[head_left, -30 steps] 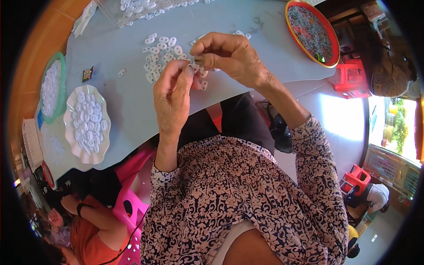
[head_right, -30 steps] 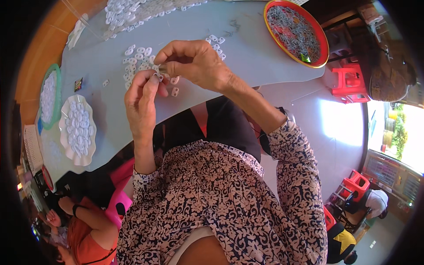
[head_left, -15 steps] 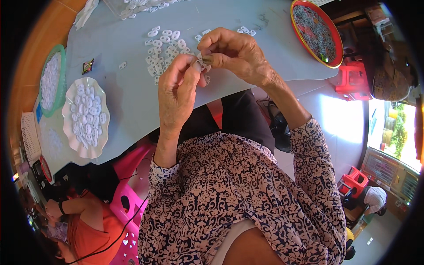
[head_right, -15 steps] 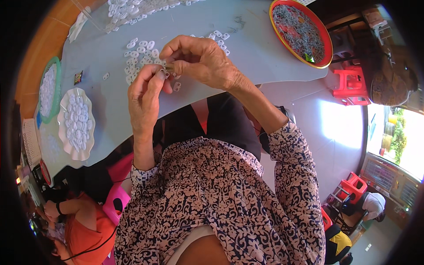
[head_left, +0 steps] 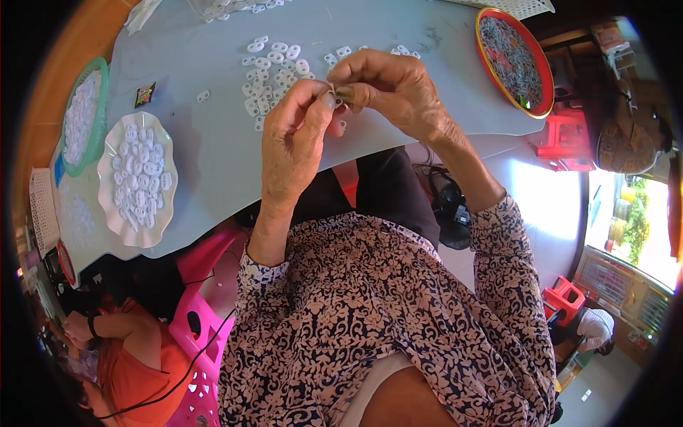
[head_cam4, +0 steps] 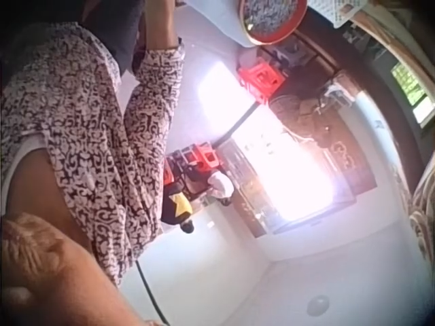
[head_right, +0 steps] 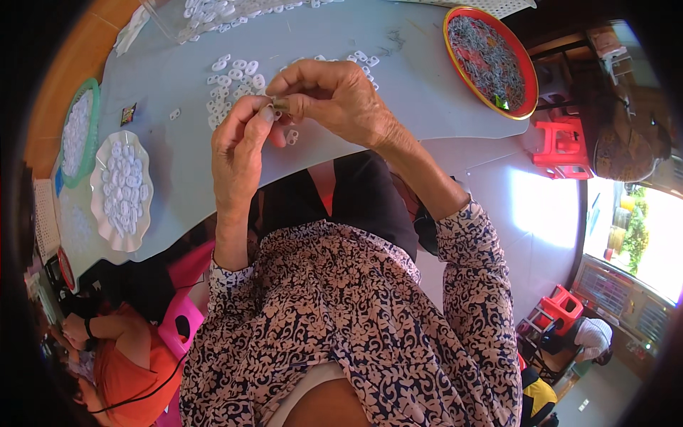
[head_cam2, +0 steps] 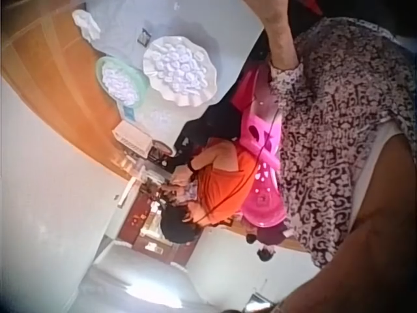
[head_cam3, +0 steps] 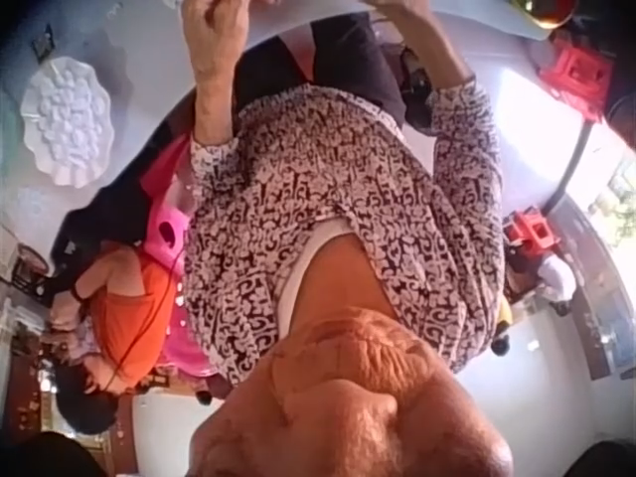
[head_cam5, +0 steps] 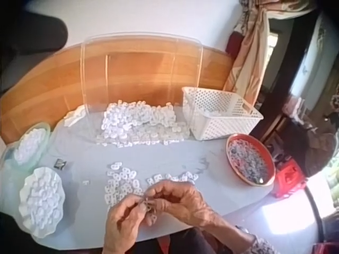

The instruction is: Manually assembling small white plastic components at a table.

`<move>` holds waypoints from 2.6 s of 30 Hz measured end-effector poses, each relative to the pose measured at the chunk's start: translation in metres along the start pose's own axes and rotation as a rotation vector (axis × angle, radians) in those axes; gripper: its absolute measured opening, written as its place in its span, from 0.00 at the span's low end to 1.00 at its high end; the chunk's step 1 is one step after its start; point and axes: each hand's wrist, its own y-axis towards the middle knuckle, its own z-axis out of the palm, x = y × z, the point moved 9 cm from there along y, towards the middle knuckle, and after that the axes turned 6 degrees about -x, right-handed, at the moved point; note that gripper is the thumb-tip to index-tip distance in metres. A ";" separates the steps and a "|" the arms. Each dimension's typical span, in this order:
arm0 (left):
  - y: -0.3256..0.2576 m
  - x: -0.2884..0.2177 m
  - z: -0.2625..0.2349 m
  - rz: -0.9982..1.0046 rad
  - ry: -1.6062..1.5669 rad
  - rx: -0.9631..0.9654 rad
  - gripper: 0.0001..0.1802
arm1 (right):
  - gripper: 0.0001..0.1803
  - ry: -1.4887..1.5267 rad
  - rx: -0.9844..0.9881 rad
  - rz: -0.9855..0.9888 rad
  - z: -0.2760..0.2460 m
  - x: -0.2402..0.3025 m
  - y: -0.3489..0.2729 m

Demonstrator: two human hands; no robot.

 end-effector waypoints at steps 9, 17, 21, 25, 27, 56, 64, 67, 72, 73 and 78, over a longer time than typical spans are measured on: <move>-0.001 0.001 0.003 0.001 -0.038 0.028 0.12 | 0.08 -0.241 0.019 0.008 -0.003 0.004 0.002; -0.003 -0.011 -0.002 0.141 0.105 -0.139 0.06 | 0.12 -0.218 -0.167 -0.006 0.001 -0.008 0.001; -0.003 -0.009 -0.004 0.105 0.129 -0.140 0.06 | 0.13 -0.253 -0.186 0.128 0.000 -0.011 0.000; -0.001 -0.002 -0.003 0.070 -0.103 -0.068 0.07 | 0.13 -0.228 -0.121 0.092 -0.001 0.000 0.001; 0.000 0.000 -0.003 0.018 -0.093 -0.048 0.09 | 0.12 -0.223 -0.111 0.036 0.000 0.009 -0.001; -0.009 0.016 0.003 -0.066 -0.087 0.003 0.08 | 0.10 -0.297 -0.045 -0.030 -0.004 -0.006 -0.006; -0.010 0.013 -0.002 -0.046 -0.058 -0.017 0.10 | 0.08 -0.301 -0.135 -0.088 0.006 -0.002 -0.006; -0.009 0.015 -0.001 -0.025 -0.163 -0.034 0.10 | 0.07 -0.274 -0.201 -0.095 0.007 -0.003 -0.006; -0.009 0.019 -0.005 -0.048 -0.128 -0.077 0.07 | 0.09 -0.127 -0.153 0.008 0.007 -0.006 -0.007; -0.009 0.017 -0.006 -0.043 -0.122 -0.077 0.07 | 0.09 -0.123 -0.151 0.001 0.007 -0.007 -0.007; -0.005 0.006 -0.006 0.014 0.042 -0.071 0.08 | 0.08 -0.095 -0.141 -0.051 0.003 -0.012 -0.011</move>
